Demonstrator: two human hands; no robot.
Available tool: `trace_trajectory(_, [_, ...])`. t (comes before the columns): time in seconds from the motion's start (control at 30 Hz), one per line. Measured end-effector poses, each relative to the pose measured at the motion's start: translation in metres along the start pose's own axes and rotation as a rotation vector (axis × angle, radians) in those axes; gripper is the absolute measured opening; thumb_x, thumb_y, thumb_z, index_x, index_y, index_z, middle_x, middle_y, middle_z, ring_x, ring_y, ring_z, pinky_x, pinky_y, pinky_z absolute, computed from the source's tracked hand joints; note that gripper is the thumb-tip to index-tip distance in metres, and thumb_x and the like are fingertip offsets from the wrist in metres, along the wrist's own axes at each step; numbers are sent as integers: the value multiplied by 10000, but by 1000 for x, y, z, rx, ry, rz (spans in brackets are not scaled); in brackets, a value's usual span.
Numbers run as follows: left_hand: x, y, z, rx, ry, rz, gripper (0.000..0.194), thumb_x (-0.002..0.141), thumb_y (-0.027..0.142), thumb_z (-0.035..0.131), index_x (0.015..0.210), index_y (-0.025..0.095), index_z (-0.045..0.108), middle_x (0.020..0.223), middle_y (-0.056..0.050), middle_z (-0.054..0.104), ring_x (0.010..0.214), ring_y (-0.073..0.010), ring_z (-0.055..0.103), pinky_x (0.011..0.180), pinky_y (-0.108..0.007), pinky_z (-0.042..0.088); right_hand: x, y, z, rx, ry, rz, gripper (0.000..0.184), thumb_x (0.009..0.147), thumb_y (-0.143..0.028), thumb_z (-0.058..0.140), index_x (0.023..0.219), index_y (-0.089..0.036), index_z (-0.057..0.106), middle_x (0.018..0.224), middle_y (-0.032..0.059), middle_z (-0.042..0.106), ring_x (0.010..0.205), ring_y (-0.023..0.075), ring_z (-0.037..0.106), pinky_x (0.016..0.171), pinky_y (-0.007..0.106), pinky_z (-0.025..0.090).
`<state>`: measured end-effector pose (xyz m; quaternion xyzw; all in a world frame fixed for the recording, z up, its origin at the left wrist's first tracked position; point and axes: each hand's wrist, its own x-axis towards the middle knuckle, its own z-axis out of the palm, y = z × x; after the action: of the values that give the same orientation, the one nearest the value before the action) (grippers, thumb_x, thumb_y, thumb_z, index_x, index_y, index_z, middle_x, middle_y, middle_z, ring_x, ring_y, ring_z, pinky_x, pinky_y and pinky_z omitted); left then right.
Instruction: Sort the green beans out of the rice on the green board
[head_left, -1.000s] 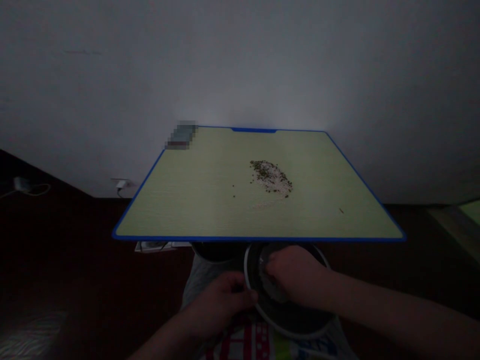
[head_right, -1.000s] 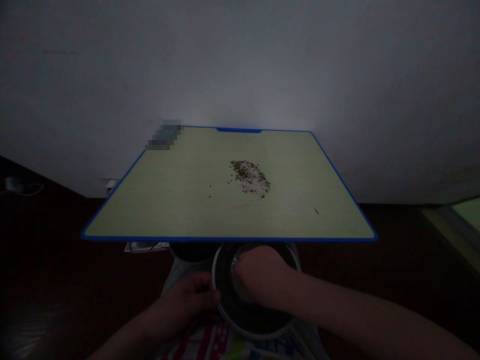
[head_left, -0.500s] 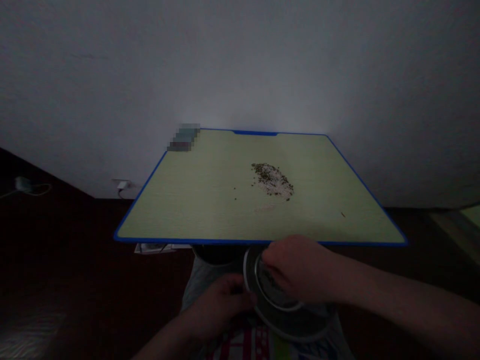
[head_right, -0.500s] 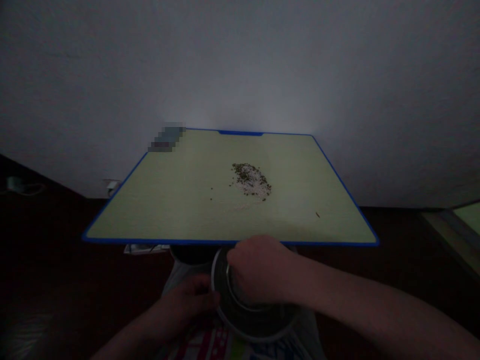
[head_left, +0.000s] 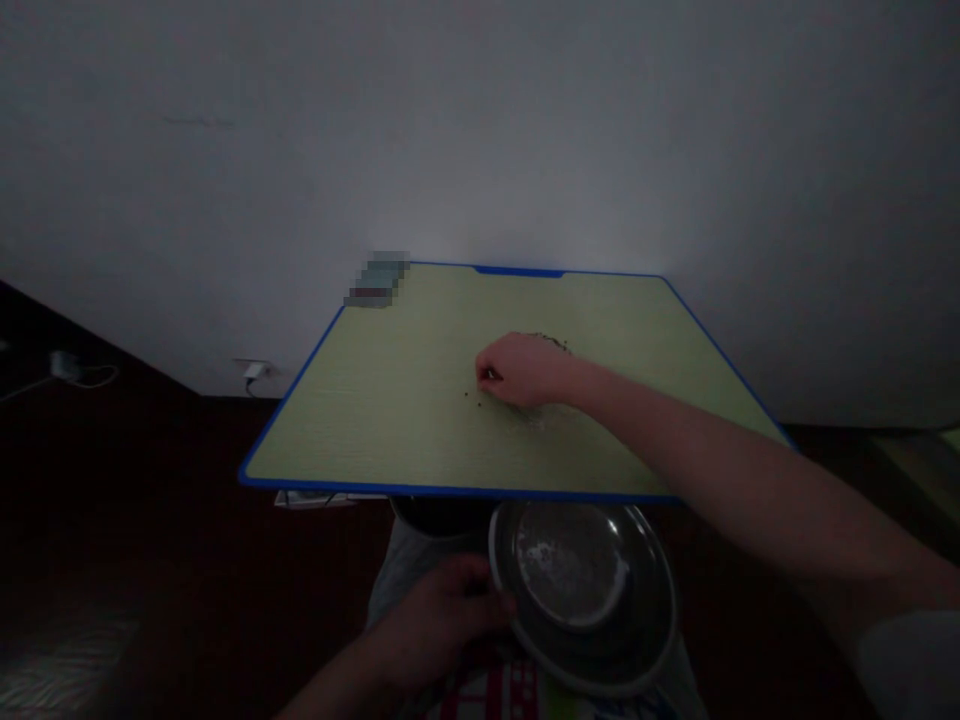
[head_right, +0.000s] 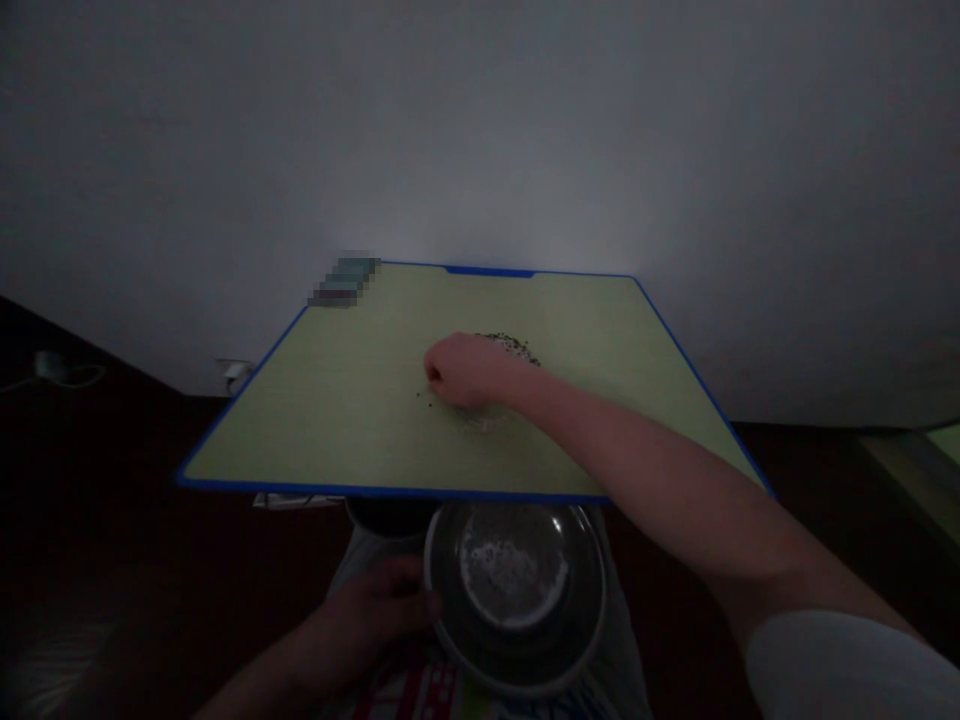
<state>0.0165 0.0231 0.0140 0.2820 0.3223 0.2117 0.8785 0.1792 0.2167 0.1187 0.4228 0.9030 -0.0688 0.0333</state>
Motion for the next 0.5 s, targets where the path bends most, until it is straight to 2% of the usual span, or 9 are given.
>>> trace_trajectory(0.07, [0, -2, -2, -14, -1, 3, 238, 761, 276, 715, 989, 220, 752, 847, -40, 791, 772, -194, 693, 822, -367, 475, -7, 2, -10, 73, 47, 25, 385, 939, -337, 377, 919, -109, 688, 877, 110, 697, 817, 192, 608, 722, 304, 402])
trace_trajectory(0.13, [0, -3, -4, -16, 5, 4, 234, 770, 264, 708, 999, 236, 748, 839, -29, 792, 754, -179, 691, 803, -350, 474, -18, 10, -22, 197, 99, 42, 413, 968, -299, 307, 967, -92, 664, 943, 111, 688, 871, 182, 602, 773, 296, 409])
trace_trajectory(0.2, [-1, -2, -4, -14, 7, 6, 223, 785, 245, 693, 1001, 241, 747, 842, -25, 793, 763, -176, 694, 801, -343, 473, -34, 20, -34, 317, 128, 53, 330, 923, -177, 339, 1033, -107, 642, 1065, 86, 666, 956, 168, 584, 821, 274, 405])
trace_trajectory(0.27, [-1, 0, -3, -16, -11, 11, 229, 801, 218, 671, 1019, 228, 742, 866, -37, 792, 805, -189, 699, 829, -355, 472, -56, 32, -40, 371, 99, 145, 297, 838, -108, 405, 1007, -129, 648, 1033, 68, 671, 904, 168, 592, 778, 262, 422])
trace_trajectory(0.33, [-1, 3, -1, -21, -34, 8, 243, 816, 195, 649, 1044, 206, 733, 892, -58, 790, 852, -210, 702, 870, -383, 467, -77, 43, -39, 425, 79, 179, 279, 789, -103, 458, 979, -152, 656, 959, 57, 682, 843, 169, 603, 733, 256, 437])
trace_trajectory(0.4, [0, 4, -1, -31, -37, 9, 246, 817, 184, 647, 1048, 196, 732, 895, -67, 789, 876, -221, 703, 899, -401, 461, -95, 50, -32, 465, 122, 142, 259, 799, -150, 494, 999, -178, 656, 947, 42, 686, 852, 176, 612, 745, 268, 449])
trace_trajectory(0.5, [1, 1, -4, -36, -16, 30, 248, 801, 191, 671, 1041, 189, 734, 887, -76, 789, 861, -223, 706, 878, -398, 474, -104, 51, -17, 548, 164, 95, 265, 814, -197, 520, 1037, -196, 665, 936, 24, 699, 836, 168, 632, 745, 273, 464])
